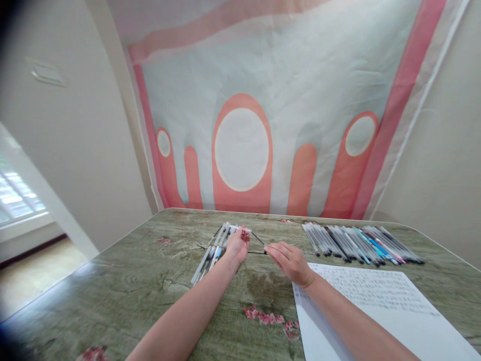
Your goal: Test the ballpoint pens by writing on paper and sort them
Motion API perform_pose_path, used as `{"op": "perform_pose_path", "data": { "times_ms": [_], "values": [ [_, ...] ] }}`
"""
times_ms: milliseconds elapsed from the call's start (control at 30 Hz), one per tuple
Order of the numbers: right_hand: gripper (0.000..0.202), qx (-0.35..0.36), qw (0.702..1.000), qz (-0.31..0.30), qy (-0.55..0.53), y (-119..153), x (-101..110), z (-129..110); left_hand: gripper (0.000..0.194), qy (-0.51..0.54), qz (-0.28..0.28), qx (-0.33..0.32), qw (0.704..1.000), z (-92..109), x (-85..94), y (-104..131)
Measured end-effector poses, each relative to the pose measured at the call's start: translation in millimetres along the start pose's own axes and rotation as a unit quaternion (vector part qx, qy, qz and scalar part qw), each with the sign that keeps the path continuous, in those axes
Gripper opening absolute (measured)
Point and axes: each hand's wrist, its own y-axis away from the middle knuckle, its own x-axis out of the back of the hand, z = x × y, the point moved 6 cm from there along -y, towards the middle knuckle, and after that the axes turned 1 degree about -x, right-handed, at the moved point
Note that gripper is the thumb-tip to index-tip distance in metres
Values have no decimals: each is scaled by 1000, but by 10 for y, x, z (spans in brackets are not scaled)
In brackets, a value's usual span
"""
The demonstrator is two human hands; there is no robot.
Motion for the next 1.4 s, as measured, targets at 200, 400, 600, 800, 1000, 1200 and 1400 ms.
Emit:
{"op": "perform_pose_path", "data": {
  "times_ms": [200,400,600,800,1000,1200,1400],
  "values": [
    [29,-96,994,48,-16,-11,60,95,6,0,-26,55,998,-69,-24,29],
    [25,-166,979,100,-60,7,106,163,11,-14,-49,104,993,-140,-57,74],
    [23,-213,967,127,-62,14,154,200,14,-38,-83,128,988,-176,-114,148],
    [32,-213,976,40,-28,-2,15,220,12,-59,-145,158,975,-263,-225,296],
    [32,-211,977,-1,18,26,-78,359,13,-18,-132,191,973,-251,-255,340],
    [25,-84,989,-115,47,33,-343,259,16,-9,-130,220,967,-256,-248,356],
    [20,-52,983,-158,75,-14,-398,162,18,-19,-127,215,968,-291,-222,347]
  ]
}}
